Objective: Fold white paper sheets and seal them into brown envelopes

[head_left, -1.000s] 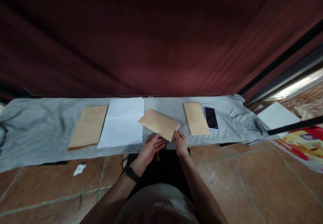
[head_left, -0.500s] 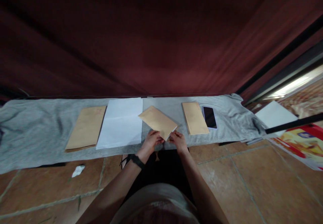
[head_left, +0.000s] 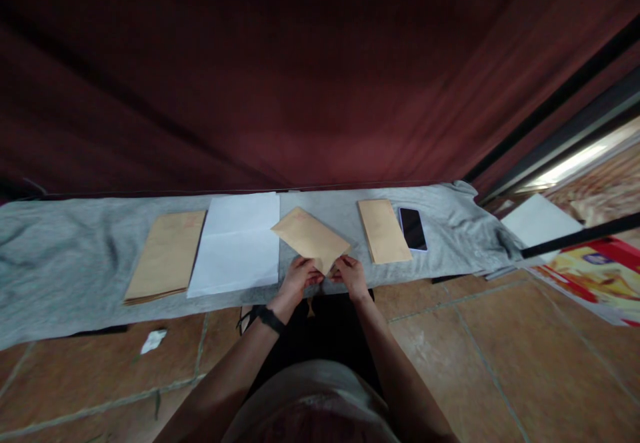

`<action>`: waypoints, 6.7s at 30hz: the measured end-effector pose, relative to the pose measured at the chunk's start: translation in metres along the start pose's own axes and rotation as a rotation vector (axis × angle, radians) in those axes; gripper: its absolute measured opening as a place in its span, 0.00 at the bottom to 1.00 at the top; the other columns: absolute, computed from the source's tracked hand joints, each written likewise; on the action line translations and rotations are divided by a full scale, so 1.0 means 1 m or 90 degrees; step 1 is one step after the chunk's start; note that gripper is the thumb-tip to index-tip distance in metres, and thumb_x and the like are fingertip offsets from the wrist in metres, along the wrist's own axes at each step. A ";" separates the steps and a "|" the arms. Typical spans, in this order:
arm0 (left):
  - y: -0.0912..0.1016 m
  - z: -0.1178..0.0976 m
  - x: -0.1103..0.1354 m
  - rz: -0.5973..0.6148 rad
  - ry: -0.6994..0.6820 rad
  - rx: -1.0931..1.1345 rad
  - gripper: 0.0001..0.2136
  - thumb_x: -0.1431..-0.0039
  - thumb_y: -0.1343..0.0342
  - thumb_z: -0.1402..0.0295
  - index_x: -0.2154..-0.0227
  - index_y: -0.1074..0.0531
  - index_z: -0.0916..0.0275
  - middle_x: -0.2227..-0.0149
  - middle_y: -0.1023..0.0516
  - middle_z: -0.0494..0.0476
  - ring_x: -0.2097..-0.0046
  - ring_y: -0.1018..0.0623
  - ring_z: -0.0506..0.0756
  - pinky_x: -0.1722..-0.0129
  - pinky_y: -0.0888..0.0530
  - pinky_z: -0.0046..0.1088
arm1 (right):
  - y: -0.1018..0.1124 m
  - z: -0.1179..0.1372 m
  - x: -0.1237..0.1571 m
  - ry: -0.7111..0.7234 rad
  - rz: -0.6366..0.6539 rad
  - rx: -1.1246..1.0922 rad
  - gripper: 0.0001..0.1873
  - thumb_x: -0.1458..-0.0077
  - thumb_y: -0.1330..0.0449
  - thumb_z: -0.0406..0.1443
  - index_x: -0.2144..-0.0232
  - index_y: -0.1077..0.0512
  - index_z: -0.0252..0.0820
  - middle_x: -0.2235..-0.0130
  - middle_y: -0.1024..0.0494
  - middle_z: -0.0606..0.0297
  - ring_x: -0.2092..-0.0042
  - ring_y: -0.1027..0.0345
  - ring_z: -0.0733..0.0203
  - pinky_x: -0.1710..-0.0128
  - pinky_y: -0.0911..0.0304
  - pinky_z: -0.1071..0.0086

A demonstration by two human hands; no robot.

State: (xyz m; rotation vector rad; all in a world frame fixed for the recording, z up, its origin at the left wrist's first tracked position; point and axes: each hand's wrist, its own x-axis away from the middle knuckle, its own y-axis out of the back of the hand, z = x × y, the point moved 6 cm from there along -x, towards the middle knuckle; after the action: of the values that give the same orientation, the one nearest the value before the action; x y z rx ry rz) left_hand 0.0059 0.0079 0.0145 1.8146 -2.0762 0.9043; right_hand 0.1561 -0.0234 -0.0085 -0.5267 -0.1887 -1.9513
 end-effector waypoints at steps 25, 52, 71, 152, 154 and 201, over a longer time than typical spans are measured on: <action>0.003 0.003 -0.011 -0.040 -0.020 -0.058 0.09 0.55 0.36 0.71 0.69 0.25 0.64 0.74 0.21 0.53 0.77 0.23 0.50 0.76 0.26 0.24 | 0.007 0.004 0.009 0.019 0.004 0.081 0.12 0.54 0.38 0.45 0.72 0.27 0.42 0.75 0.22 0.69 0.81 0.32 0.65 0.84 0.34 0.73; 0.026 -0.013 -0.025 -0.056 0.016 -0.212 0.05 0.51 0.39 0.76 0.76 0.29 0.62 0.83 0.26 0.51 0.79 0.24 0.54 0.75 0.28 0.27 | 0.007 0.020 0.021 0.596 0.056 0.677 0.24 0.33 0.52 0.38 0.37 0.35 0.44 0.36 0.33 0.57 0.35 0.41 0.52 0.33 0.48 0.51; -0.024 -0.086 -0.085 0.103 -0.598 -0.882 0.26 0.34 0.51 0.64 0.35 0.39 0.63 0.30 0.43 0.64 0.29 0.49 0.62 0.31 0.60 0.47 | 0.002 0.017 0.024 0.621 0.012 0.711 0.23 0.33 0.51 0.37 0.38 0.33 0.46 0.37 0.31 0.59 0.36 0.38 0.53 0.34 0.49 0.52; -0.029 0.017 0.015 0.229 -0.750 -1.131 0.24 0.29 0.56 0.60 0.33 0.44 0.57 0.31 0.40 0.55 0.30 0.44 0.56 0.31 0.54 0.41 | 0.016 0.042 -0.042 0.316 -0.051 0.620 0.09 0.47 0.42 0.35 0.68 0.24 0.36 0.67 0.19 0.56 0.64 0.25 0.56 0.63 0.34 0.68; -0.029 0.016 0.017 0.238 -0.750 -1.129 0.24 0.30 0.55 0.61 0.33 0.43 0.57 0.31 0.41 0.54 0.30 0.44 0.56 0.31 0.54 0.40 | 0.017 0.042 -0.041 0.318 -0.050 0.604 0.08 0.48 0.42 0.35 0.69 0.24 0.38 0.68 0.19 0.58 0.65 0.25 0.57 0.64 0.34 0.68; -0.012 -0.014 0.011 0.103 -0.693 -0.947 0.16 0.29 0.57 0.68 0.48 0.28 0.63 0.46 0.23 0.61 0.42 0.26 0.56 0.41 0.29 0.37 | 0.001 0.027 0.029 0.658 0.180 0.715 0.22 0.33 0.49 0.36 0.38 0.34 0.44 0.38 0.30 0.58 0.36 0.37 0.56 0.34 0.43 0.54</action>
State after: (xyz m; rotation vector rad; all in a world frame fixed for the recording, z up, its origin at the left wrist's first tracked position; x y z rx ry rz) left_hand 0.0119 0.0071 0.0353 1.1491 -2.1261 -1.6210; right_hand 0.1543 -0.0384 0.0286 1.1014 -0.4487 -1.3255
